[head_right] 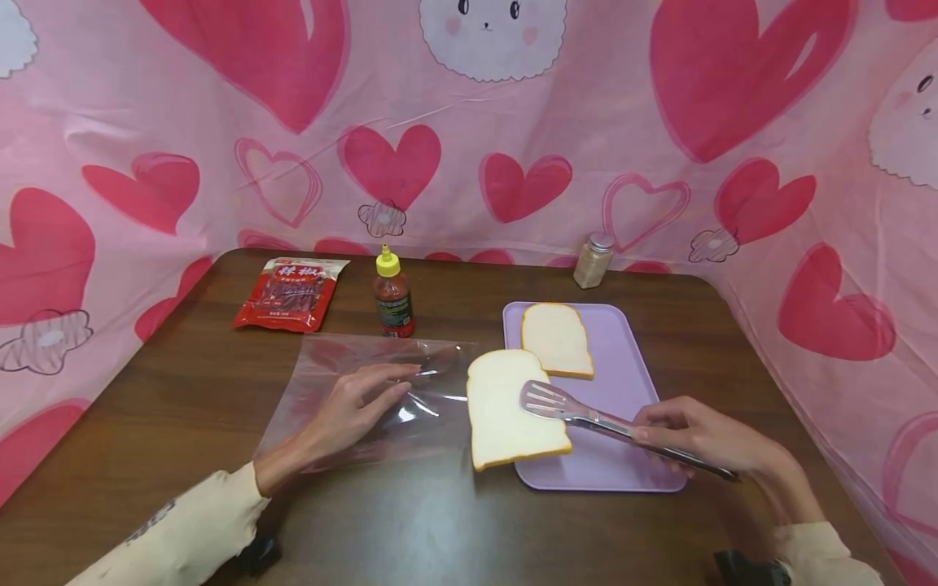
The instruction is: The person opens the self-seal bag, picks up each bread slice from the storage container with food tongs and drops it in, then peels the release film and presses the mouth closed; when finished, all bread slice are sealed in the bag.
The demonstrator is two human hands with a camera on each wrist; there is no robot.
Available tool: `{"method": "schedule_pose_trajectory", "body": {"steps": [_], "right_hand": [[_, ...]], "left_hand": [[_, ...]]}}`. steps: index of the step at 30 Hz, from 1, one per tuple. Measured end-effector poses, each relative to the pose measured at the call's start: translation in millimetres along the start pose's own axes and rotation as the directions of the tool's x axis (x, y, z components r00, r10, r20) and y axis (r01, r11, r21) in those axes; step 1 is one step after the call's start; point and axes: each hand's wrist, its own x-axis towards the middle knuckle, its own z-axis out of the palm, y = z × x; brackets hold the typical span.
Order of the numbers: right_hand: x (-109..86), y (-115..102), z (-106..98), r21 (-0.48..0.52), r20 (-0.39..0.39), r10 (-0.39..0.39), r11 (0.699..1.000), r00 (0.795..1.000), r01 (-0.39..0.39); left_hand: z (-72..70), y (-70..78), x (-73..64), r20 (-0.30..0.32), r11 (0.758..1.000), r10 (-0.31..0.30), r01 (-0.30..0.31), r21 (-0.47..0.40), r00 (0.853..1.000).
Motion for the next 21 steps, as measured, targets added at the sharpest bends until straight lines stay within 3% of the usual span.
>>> {"method": "schedule_pose_trajectory", "body": {"steps": [12, 21], "right_hand": [[6.5, -8.4, -3.3, 0.009, -0.004, 0.036, 0.999, 0.999, -0.036], [8.6, -7.5, -6.6, 0.020, 0.009, 0.055, 0.998, 0.998, -0.055]], "left_hand": [[1.9, -3.2, 1.0, -0.027, 0.995, 0.096, -0.095, 0.021, 0.995], [1.6, -2.9, 0.8, -0.025, 0.997, 0.078, -0.078, 0.027, 0.997]]}}
